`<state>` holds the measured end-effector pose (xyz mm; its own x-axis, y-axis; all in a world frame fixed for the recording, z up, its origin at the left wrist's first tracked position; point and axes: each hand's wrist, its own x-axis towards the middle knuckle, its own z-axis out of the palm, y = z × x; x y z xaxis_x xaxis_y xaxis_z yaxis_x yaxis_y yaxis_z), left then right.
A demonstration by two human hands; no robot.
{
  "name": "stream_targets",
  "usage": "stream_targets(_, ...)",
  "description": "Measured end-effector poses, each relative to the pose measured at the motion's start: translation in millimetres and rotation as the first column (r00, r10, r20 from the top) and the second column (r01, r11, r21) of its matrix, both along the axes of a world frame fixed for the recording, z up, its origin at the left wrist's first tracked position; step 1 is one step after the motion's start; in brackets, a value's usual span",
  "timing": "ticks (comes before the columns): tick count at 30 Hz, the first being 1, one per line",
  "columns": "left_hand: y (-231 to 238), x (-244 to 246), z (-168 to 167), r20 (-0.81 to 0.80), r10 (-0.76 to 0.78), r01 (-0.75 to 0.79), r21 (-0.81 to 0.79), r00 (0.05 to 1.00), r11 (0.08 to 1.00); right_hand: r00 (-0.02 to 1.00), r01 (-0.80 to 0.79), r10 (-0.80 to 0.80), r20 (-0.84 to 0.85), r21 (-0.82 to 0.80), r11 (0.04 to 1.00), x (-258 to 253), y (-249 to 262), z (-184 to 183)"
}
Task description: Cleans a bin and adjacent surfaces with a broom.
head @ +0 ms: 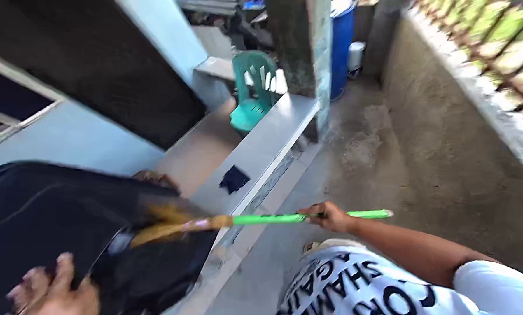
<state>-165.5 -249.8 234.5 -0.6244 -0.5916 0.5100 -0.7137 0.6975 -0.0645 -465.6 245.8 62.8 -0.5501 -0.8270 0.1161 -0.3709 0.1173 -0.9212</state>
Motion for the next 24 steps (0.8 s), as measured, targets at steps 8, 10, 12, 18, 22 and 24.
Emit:
stream_targets(8,16.1,57.2,44.8,-0.188,0.209,-0.184,0.142,0.96,0.973,0.936,0.138,-0.269,0.226,0.468,0.873,-13.6,6.7,-46.6)
stream_targets(10,7.1,70.3,46.8,-0.234,0.228,-0.198,0.146,0.945,0.969,0.887,0.174,-0.365,0.282,0.529,0.831,-18.6,-0.3,-46.8)
stream_targets(12,0.6,80.5,48.7,-0.265,0.259,-0.221,0.163,0.929,0.961,0.82,0.164,-0.426,0.384,0.555,0.816,-21.1,-12.4,-42.8)
stream_targets(18,-8.9,117.9,56.7,-0.331,0.356,-0.297,0.216,0.874,0.93,0.659,0.032,-0.338,0.672,0.425,0.905,-29.1,-77.9,-45.8)
stream_targets(22,-5.4,164.3,52.2,-0.362,0.419,-0.324,0.295,0.832,0.899,0.688,-0.12,-0.182,0.702,0.358,0.926,-31.3,-129.9,-47.3)
stream_targets(24,-2.2,195.8,44.0,-0.411,0.418,-0.293,0.333,0.81,0.896,0.734,-0.181,-0.11,0.67,0.349,0.92,-27.6,-154.6,-49.7)
